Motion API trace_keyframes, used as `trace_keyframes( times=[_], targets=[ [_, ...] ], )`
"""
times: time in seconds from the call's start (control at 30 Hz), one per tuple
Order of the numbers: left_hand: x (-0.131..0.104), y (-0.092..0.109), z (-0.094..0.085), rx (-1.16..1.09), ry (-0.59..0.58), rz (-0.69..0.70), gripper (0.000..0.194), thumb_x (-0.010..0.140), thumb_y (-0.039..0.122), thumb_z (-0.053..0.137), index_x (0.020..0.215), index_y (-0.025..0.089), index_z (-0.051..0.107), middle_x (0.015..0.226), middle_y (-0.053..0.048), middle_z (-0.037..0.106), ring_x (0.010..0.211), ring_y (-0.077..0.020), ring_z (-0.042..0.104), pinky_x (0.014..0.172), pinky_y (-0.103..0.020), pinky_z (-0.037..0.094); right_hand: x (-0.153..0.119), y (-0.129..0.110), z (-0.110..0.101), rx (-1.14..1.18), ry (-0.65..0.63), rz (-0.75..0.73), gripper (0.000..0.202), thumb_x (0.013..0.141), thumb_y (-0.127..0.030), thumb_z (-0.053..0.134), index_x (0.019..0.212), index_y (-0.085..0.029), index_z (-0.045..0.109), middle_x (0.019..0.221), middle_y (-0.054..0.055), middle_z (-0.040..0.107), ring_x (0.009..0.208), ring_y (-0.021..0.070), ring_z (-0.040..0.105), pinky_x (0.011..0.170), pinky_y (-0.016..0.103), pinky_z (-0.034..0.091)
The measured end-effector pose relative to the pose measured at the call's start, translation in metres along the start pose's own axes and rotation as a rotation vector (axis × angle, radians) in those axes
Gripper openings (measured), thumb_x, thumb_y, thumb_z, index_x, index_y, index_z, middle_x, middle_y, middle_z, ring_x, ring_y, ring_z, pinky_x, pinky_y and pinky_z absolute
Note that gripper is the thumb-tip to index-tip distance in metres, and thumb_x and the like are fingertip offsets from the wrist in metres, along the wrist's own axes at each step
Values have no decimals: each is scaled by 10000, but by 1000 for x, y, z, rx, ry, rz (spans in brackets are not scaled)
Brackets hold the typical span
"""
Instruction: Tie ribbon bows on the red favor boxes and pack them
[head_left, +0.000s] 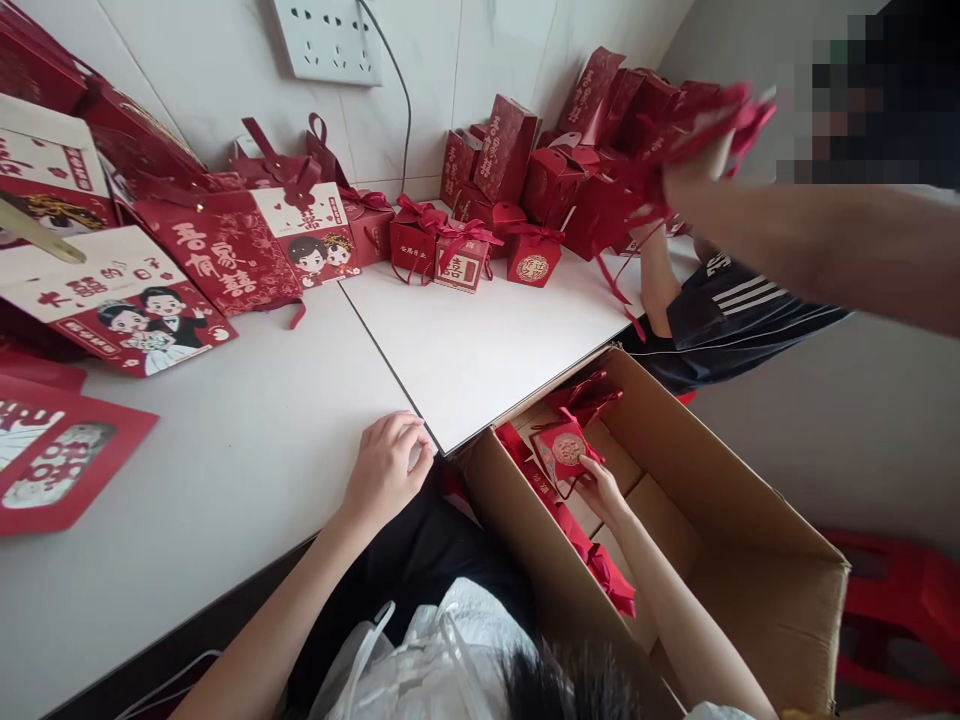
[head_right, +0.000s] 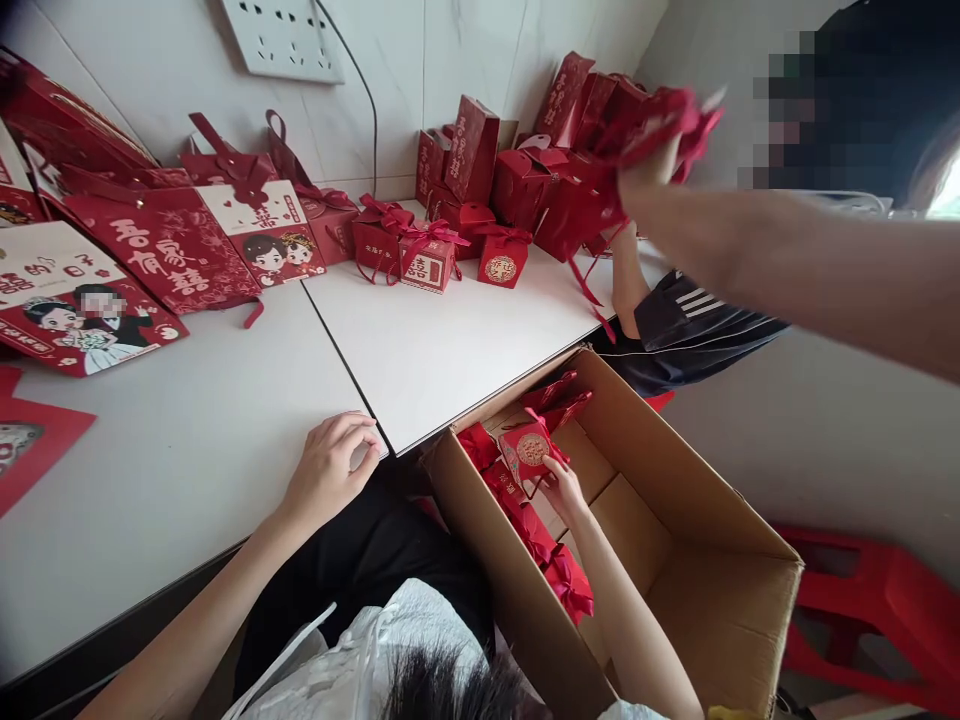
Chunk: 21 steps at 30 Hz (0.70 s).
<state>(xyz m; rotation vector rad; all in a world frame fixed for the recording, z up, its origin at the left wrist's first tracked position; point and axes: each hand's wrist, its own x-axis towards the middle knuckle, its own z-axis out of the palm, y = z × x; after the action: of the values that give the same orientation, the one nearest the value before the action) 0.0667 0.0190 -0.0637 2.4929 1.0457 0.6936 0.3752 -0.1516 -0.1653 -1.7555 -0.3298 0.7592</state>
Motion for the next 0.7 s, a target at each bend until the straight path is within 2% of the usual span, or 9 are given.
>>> trace_keyframes(
  times=[0.07,0.17,0.3,0.43,0.7],
  targets=[
    [0,0,0,-12,-4,2,156,841,181,452,727,202,557,1005,-57,611,1070,-221,534,915,-385,403,6,-3,11,126,-80,61,398,606,-525,594,841,-204,595,819,64,671,790,254,655,709,414,560],
    [0,0,0,-20,-5,8,156,840,176,446,727,205,550,1013,-59,612,1084,-223,529,919,-386,400,7,-7,21,278,-147,98,464,665,-610,475,893,-223,592,842,61,670,846,255,650,708,420,557],
    [0,0,0,-24,-1,1,159,838,168,441,725,208,546,1008,-58,617,1082,-224,531,915,-388,401,2,-9,28,396,-205,138,484,678,-603,473,964,-231,590,915,59,661,927,256,629,717,403,554],
    [0,0,0,-29,-2,1,151,834,158,443,728,205,539,1002,-59,613,1082,-221,530,913,-384,401,-3,-12,32,439,-223,180,453,692,-583,486,963,-235,591,894,48,654,887,238,630,709,389,552],
    [0,0,0,-35,-1,-3,151,835,158,443,726,204,536,1005,-58,611,1087,-223,530,917,-384,402,-8,-18,34,416,-241,177,521,677,-622,484,1029,-250,576,926,59,638,914,264,610,714,441,543]
  ],
)
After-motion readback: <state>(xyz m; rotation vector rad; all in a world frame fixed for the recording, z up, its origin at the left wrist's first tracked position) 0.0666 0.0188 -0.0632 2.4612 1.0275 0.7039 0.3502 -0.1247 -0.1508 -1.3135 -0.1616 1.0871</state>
